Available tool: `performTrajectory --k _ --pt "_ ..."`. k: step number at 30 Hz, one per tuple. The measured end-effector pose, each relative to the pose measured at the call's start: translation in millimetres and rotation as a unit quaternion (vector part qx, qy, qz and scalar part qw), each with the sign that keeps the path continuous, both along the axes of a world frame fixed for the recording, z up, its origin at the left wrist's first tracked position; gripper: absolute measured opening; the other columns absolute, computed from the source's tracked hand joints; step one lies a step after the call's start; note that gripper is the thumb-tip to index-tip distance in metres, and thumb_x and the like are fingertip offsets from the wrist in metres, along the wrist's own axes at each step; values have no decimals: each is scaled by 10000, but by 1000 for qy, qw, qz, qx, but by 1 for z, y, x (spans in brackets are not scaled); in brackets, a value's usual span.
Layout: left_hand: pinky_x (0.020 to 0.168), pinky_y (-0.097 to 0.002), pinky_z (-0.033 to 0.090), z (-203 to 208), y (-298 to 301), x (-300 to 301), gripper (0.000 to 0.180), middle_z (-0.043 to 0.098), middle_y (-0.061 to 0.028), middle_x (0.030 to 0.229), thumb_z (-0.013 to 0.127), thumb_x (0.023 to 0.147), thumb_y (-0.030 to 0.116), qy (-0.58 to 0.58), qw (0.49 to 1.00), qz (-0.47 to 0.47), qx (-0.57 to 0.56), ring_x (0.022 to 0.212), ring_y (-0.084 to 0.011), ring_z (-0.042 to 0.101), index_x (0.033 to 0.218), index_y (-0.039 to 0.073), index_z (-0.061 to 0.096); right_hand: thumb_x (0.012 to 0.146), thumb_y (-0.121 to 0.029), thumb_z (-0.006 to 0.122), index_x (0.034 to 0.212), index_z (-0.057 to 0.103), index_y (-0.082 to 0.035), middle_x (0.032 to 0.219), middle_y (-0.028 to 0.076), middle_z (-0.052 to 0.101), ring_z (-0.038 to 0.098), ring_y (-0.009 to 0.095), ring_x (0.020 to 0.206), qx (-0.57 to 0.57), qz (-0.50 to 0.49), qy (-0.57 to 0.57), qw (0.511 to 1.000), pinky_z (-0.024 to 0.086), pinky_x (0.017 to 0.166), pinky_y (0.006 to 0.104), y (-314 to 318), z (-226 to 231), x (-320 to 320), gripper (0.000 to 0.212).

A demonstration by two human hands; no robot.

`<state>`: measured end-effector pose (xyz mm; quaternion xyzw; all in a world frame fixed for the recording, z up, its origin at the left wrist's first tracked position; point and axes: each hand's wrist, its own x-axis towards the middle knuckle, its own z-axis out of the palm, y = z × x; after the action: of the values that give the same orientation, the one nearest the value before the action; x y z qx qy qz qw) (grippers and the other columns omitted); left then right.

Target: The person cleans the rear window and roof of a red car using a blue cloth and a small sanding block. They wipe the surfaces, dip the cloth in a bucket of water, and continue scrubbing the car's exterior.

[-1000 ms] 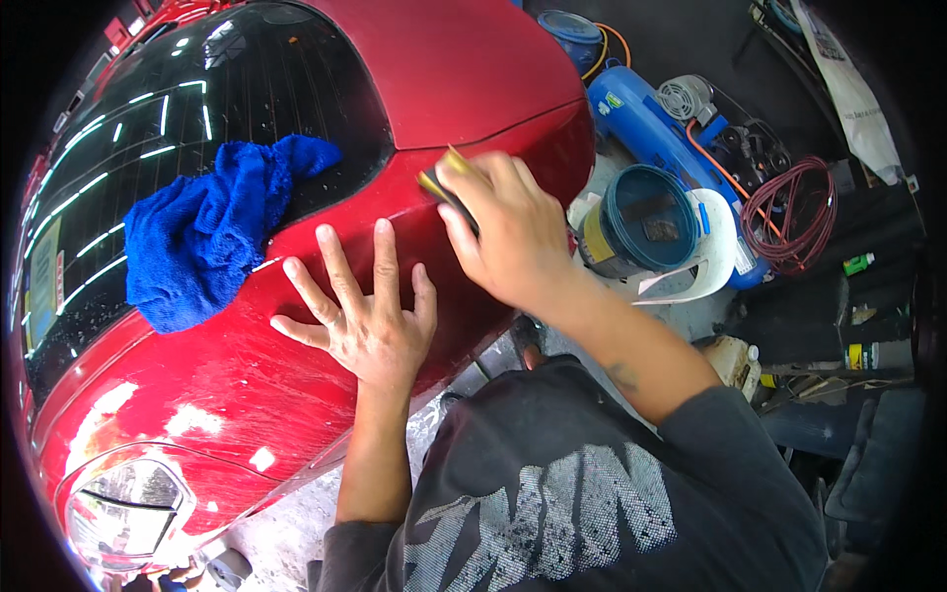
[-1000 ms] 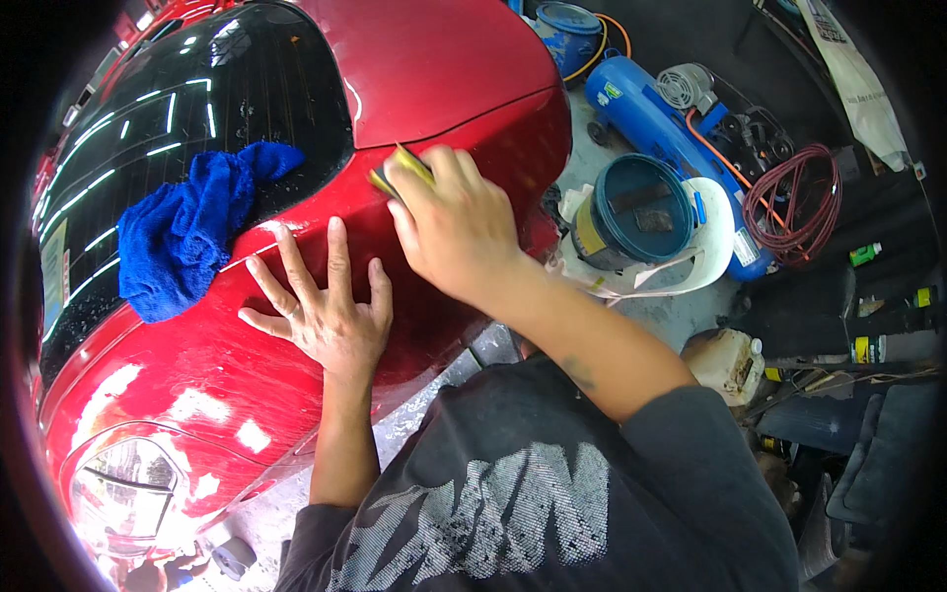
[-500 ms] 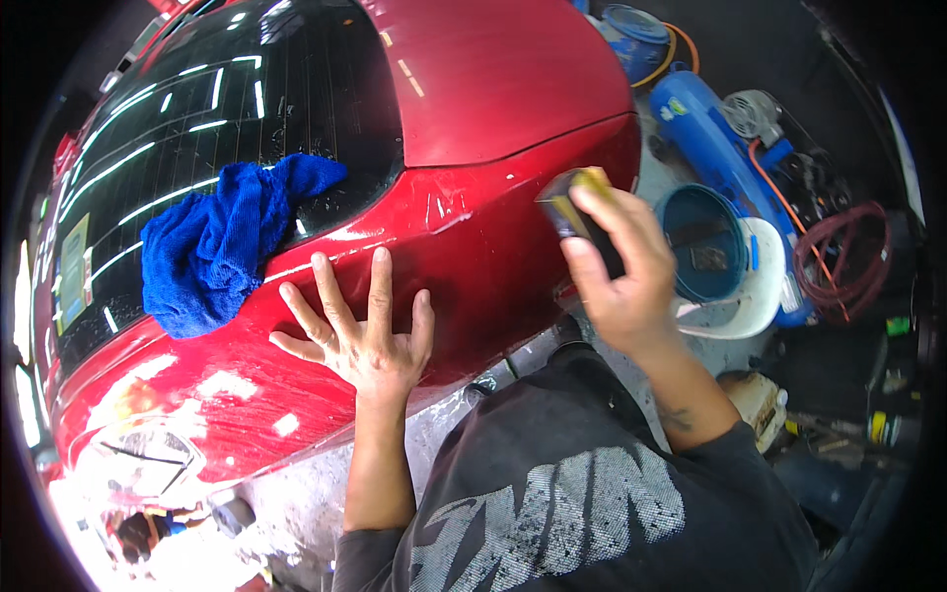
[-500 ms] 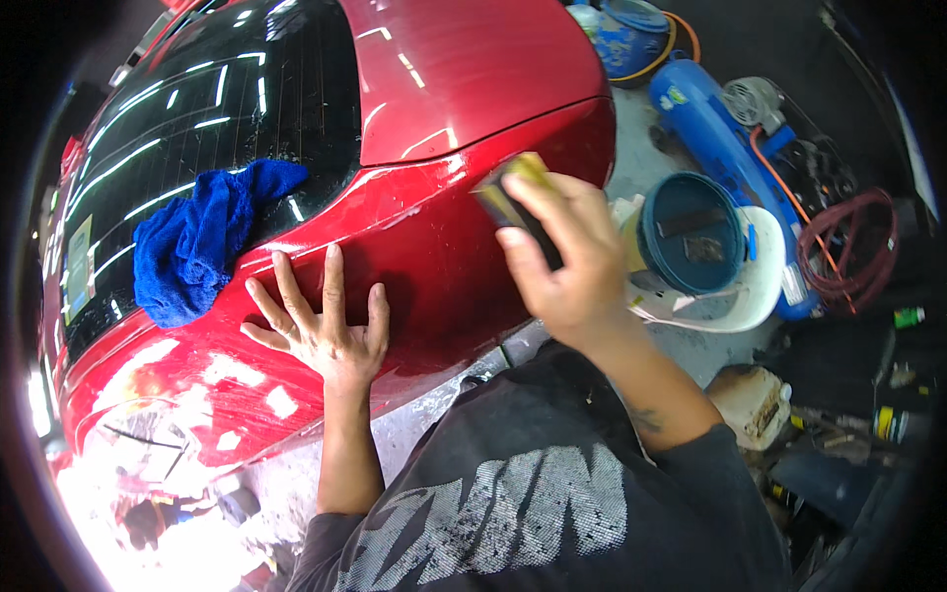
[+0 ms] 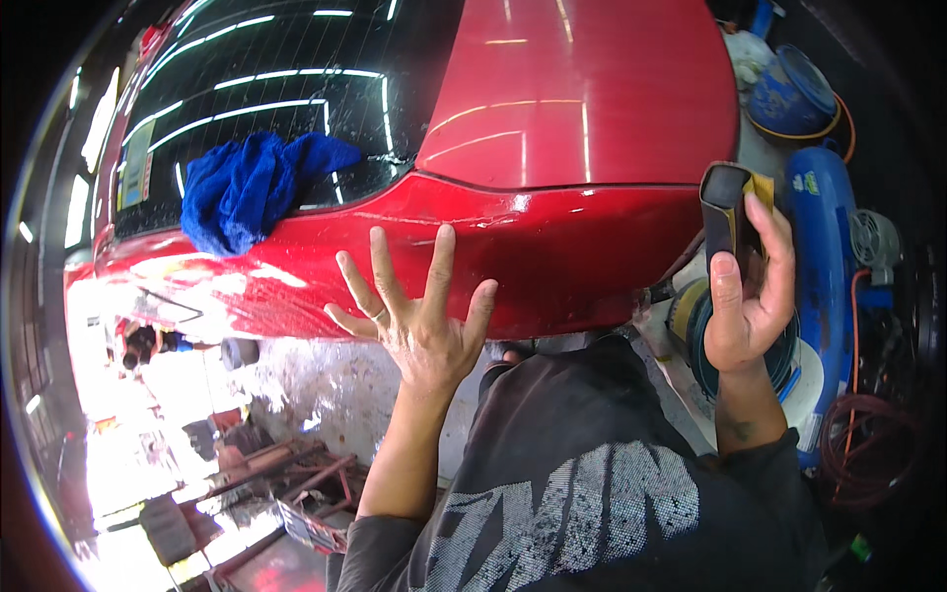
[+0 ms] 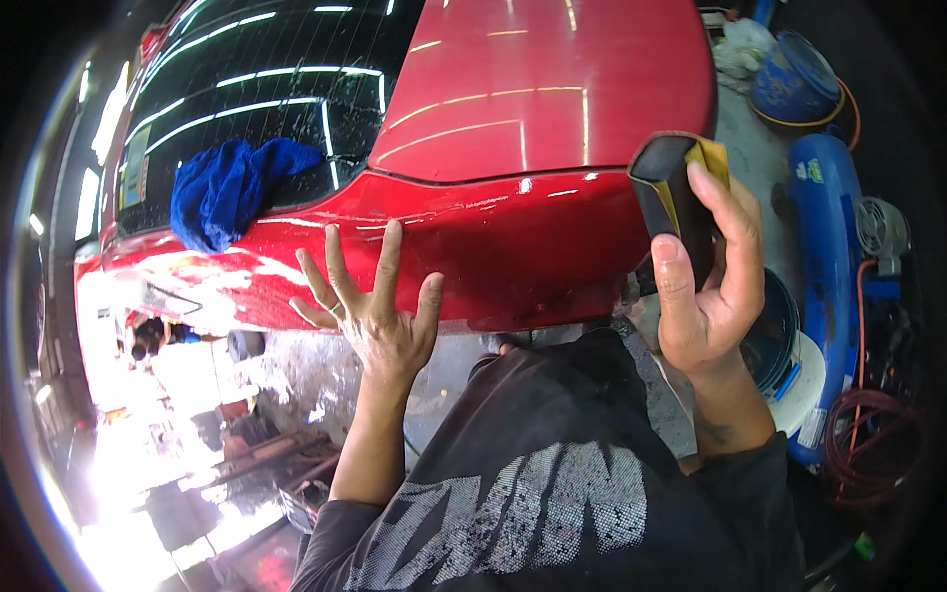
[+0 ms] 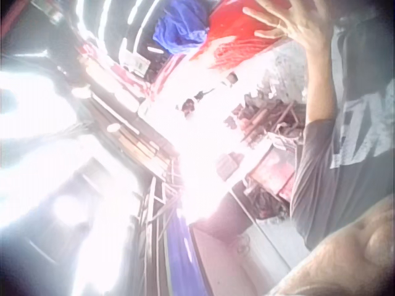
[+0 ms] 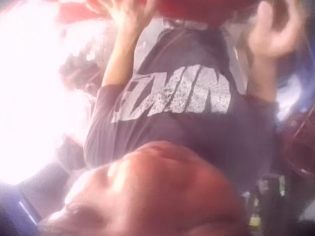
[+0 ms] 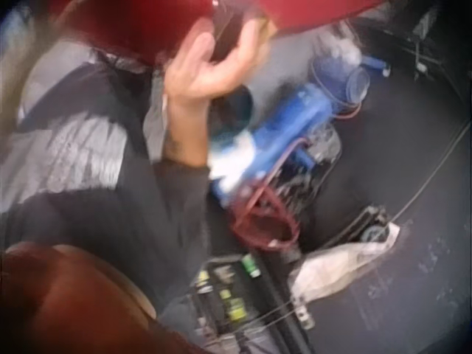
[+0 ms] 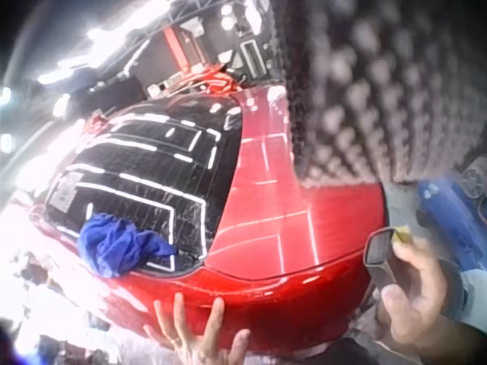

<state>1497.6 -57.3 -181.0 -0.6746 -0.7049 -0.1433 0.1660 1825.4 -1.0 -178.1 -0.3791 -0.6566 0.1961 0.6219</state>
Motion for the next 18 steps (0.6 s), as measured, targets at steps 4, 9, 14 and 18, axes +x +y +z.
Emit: performTrajectory --k 4,9,14,18 --pt "1227 -789 -179 4 6 -11 630 204 -179 1845 689 1015 673 5 997 72 2 1703 -516 -23 1588 416 642 1094 -60 605 1634 397 103 1625 238 512 554 298 1472 3 93 42 995 426 1246 437 15 -3 -13 601" --pt "1274 -757 -123 13 9 -38 658 192 -164 1855 675 1024 674 7 989 141 46 1704 -516 -21 1615 388 620 1080 -83 608 1592 451 117 1553 260 571 594 304 1411 -57 167 80 981 463 1206 429 8 -13 -18 572" --pt "1300 -727 -115 -2 10 4 795 287 -149 1842 623 1027 719 29 996 85 -4 1713 -500 56 1695 298 526 1104 -192 686 1566 510 83 1485 269 627 641 323 1334 -54 193 -24 979 486 1162 432 16 -6 -20 566" --pt "1301 -724 -126 -9 5 33 855 382 -100 1815 609 1018 749 -30 999 -2 -25 1722 -436 153 1704 248 512 964 -113 851 1604 490 41 1442 216 684 692 324 1272 -27 191 -107 975 498 1143 450 26 25 -55 751"
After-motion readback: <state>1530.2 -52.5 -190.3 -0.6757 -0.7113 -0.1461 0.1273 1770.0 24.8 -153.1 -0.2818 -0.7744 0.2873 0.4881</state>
